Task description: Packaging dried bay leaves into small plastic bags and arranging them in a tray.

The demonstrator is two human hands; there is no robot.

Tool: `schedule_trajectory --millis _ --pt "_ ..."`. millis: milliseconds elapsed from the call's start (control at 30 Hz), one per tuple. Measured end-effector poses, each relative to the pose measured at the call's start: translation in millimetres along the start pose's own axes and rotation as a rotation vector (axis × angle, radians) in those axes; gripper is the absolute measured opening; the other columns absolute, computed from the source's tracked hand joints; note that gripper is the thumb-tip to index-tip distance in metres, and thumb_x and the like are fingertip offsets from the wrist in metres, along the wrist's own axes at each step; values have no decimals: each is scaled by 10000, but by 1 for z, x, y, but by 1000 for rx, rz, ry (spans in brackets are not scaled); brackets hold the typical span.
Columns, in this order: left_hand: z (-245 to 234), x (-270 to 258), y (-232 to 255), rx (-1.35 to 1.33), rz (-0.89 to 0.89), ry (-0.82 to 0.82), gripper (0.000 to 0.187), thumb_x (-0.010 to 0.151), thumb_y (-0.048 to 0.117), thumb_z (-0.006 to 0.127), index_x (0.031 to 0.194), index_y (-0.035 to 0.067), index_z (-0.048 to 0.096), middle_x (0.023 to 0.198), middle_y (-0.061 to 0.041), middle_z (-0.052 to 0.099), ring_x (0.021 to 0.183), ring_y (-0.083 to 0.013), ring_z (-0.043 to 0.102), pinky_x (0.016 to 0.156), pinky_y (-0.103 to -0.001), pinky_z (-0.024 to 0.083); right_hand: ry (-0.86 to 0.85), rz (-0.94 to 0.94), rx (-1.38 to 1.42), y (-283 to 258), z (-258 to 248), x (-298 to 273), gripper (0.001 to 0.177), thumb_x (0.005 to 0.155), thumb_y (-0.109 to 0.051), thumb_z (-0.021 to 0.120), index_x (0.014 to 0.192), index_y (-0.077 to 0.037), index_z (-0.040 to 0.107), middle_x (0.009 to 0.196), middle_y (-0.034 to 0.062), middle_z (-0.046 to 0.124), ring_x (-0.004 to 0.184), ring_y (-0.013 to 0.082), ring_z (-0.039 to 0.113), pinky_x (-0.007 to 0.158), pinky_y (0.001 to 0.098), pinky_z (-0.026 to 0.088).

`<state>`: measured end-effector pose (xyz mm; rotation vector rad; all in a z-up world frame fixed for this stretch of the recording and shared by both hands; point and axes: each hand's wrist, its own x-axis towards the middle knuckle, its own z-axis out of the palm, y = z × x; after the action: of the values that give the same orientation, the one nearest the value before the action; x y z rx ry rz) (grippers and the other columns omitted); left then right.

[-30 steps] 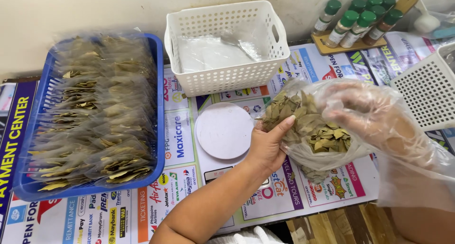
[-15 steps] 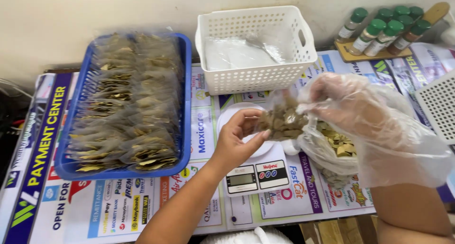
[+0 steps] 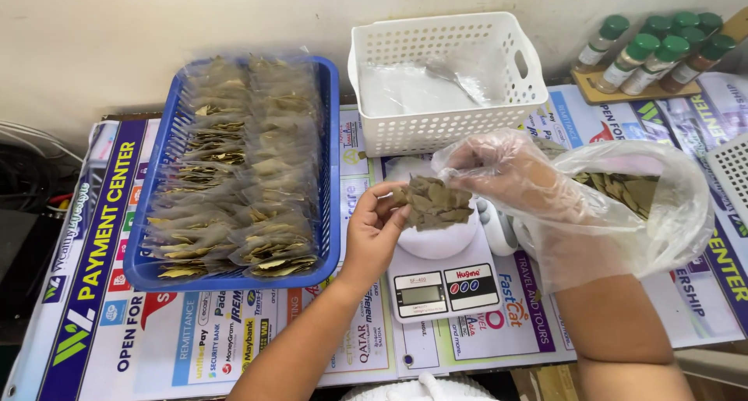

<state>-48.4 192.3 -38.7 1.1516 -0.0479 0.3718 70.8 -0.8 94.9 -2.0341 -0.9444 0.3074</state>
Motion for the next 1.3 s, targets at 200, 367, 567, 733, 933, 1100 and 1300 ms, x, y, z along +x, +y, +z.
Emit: schedule_trajectory --millis 200,367,567,733,933,1100,1300 --pt "-5 -11 16 381 33 64 538 920 95 753 1409 73 530 857 -95 780 743 -150 705 764 -298 626 -20 337 43 -7 16 11 188 840 -113 807 1012 -48 768 864 135 743 816 273 710 803 388 594" --pt "-11 -11 14 1057 472 109 560 864 198 767 1346 4 559 823 -73 573 760 -272 593 746 -405 536 68 417 -195 55 39 22 195 713 -400 843 864 -286 796 774 -36 753 823 146 731 730 315 561" --pt "-15 -11 -8 947 601 150 445 874 167 722 1277 17 605 1111 -108 566 1077 -346 581 995 -460 485 55 486 -516 53 37 24 384 790 -396 744 1160 -296 743 1088 16 776 1099 228 714 925 417 577" --pt "-8 -10 5 830 582 103 658 889 322 756 1398 6 483 1450 -276 399 1396 -528 360 1166 -656 277 163 463 -491 29 15 6 385 917 -425 657 1240 -225 722 1191 71 750 1161 271 684 997 433 543" --pt "-6 -10 6 766 549 2 1123 686 473 931 1545 85 321 1592 -326 211 1515 -596 116 1201 -717 105 267 483 -300 21 12 6 514 982 -572 592 1286 -169 685 1254 136 716 1237 338 629 1034 499 497" --pt "-5 -10 8 754 540 -18 1270 591 562 953 1567 112 276 1609 -323 183 1526 -584 86 1211 -724 73 202 521 -324 1 18 14 638 987 -621 564 1408 -143 608 1359 171 650 1312 374 572 1090 541 452" --pt "-8 -10 2 816 523 -3 1399 453 656 949 1555 109 284 1596 -331 198 1511 -587 131 1224 -722 49 68 424 -290 11 30 20 730 765 -668 770 1315 -192 702 1365 206 615 1333 431 542 1058 595 485"
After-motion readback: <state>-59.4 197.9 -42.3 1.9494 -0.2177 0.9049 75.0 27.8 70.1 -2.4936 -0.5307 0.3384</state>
